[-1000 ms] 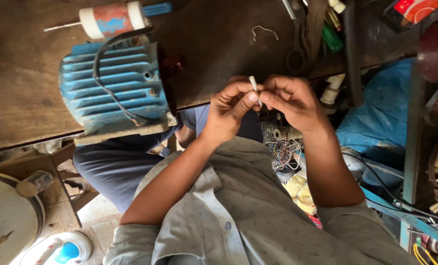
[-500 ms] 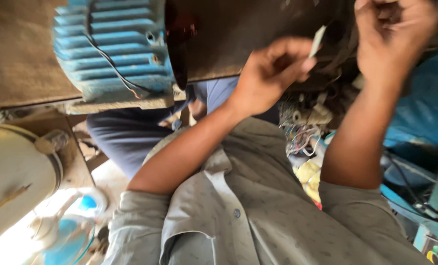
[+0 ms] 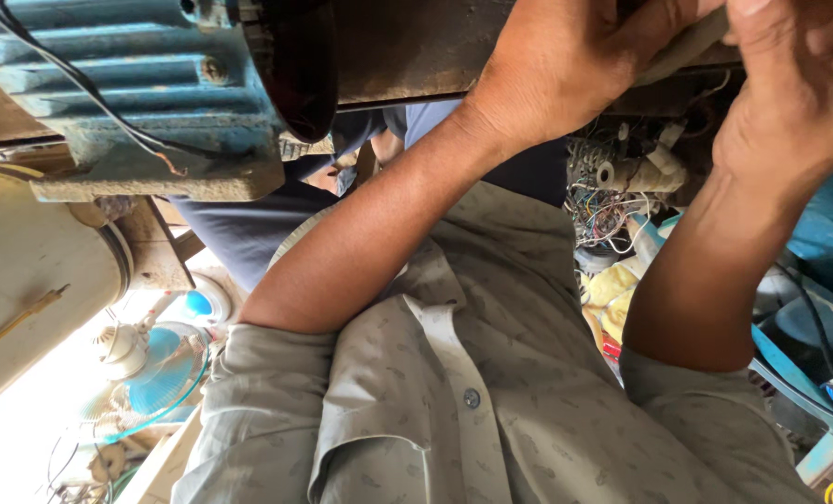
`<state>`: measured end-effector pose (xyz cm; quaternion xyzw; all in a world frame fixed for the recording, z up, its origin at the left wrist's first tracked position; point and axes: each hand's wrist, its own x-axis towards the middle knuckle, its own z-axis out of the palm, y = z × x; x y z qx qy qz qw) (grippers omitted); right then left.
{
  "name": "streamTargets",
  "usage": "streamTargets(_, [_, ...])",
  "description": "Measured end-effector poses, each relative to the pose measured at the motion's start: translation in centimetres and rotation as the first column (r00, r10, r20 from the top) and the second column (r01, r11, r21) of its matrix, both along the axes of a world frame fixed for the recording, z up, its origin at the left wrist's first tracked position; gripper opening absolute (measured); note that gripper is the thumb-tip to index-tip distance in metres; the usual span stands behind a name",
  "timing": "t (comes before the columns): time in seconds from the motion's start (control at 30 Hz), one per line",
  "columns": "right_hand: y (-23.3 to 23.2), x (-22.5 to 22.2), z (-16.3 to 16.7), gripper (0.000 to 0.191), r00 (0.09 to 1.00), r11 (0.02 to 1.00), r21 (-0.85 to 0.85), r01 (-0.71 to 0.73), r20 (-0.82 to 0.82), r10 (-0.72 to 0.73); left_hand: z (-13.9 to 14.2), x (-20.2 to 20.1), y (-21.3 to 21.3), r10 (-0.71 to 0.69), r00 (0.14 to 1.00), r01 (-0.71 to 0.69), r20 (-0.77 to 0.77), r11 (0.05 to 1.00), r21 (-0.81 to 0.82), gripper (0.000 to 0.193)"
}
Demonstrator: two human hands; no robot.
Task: The person sits on the floor and works on a blue electric motor, inserting and adjusting copper wire coils into the stator slots. They use a small white tool to push the wires into place and repeatedly reposition the motor to access different slots.
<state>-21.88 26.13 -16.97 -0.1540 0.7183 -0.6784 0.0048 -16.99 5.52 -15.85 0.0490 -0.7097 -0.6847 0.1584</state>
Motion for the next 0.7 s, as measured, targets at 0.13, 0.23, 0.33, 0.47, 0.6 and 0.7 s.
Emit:
streamTargets(0.13, [0.2,-0.5,-1.0,0.019,0.999,0.999,0.016,0.034,-0.014,-0.034,0.3,0.2,-0.4,0.055,0.998,-0.055,-0.004,0.983,-0.176,0.023])
streamTargets(0.23, [0.8,-0.7,-1.2,0.018,0.998,0.998,0.019,0.061,-0.025,-0.06,0.9,0.6,-0.6,0.068,0.998,-0.067,-0.005,0.971,-0.229,0.022])
streamTargets(0.33, [1.3,-0.9,-1.3,0.018,0.993,0.994,0.017,0.109,-0.037,-0.108,1.5,0.9,-0.7,0.028,0.998,-0.035,-0.048,0.987,-0.155,0.016])
streamTargets(0.47, [1.4,-1.2,-2.1,0.017,0.988,0.988,-0.005,0.153,-0.035,-0.153,2.2,1.1,-0.7,0.017,0.993,-0.035,-0.117,0.988,-0.15,0.009])
streamTargets(0.6, [0.7,-1.4,-2.1,0.017,0.981,0.981,-0.041,0.191,-0.03,-0.192,2.7,1.2,-0.8,0.005,1.0,-0.004,0.004,0.972,-0.235,0.009])
streamTargets(0.7, [0.4,-1.8,0.0,0.017,0.964,0.95,-0.169,0.263,0.017,-0.264,2.9,1.4,-1.2,0.007,0.996,-0.029,-0.091,0.971,-0.238,0.007])
